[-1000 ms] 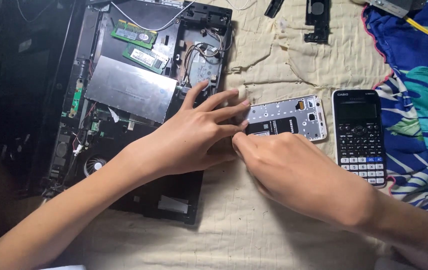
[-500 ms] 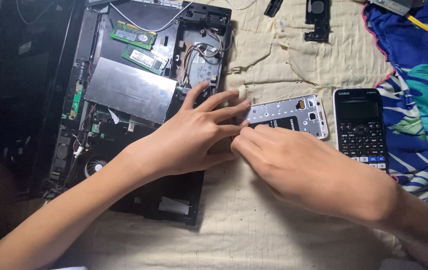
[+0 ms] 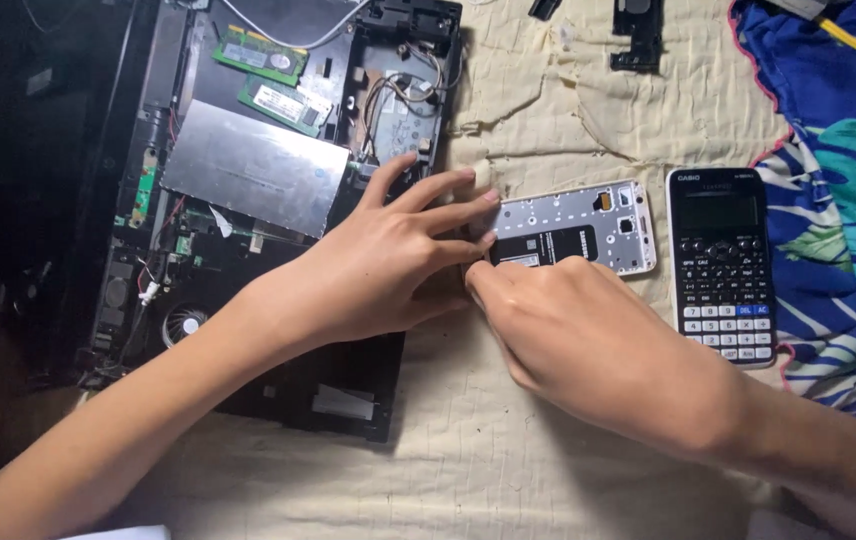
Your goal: Disassembling a mobile phone by removing internal screws with a screwdriver and manipulating ribbon cables while working next to an open laptop.
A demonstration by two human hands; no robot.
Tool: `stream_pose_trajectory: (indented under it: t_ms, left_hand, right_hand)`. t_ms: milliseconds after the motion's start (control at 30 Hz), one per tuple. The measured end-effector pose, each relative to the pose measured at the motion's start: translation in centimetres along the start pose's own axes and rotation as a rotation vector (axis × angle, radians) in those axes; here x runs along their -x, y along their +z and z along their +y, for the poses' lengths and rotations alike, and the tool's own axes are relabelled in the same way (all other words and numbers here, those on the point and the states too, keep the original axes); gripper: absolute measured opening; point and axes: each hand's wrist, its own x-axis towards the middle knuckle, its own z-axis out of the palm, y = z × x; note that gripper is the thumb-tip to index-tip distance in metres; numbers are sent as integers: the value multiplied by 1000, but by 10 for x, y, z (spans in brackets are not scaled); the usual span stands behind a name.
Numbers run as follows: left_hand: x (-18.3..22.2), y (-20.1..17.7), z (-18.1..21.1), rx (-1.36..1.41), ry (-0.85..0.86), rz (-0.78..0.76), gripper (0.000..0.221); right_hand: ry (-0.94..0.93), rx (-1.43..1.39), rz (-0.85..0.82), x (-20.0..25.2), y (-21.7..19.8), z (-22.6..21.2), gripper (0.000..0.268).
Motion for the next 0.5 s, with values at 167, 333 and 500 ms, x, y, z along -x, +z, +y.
stream_pose_trajectory:
  t_ms: [167,333,500]
  left_hand:
    - [1,0,0,-33,7,-12,47]
    - [1,0,-2,-26,25,-5,43]
    - [3,2,-4,-58,55,29,32]
  right_hand:
    - [173,-25,48,0,-2,-16,9]
    - [151,-81,-24,2,-19,-9,18]
    - [-114,8,-24,4,-18,9,8]
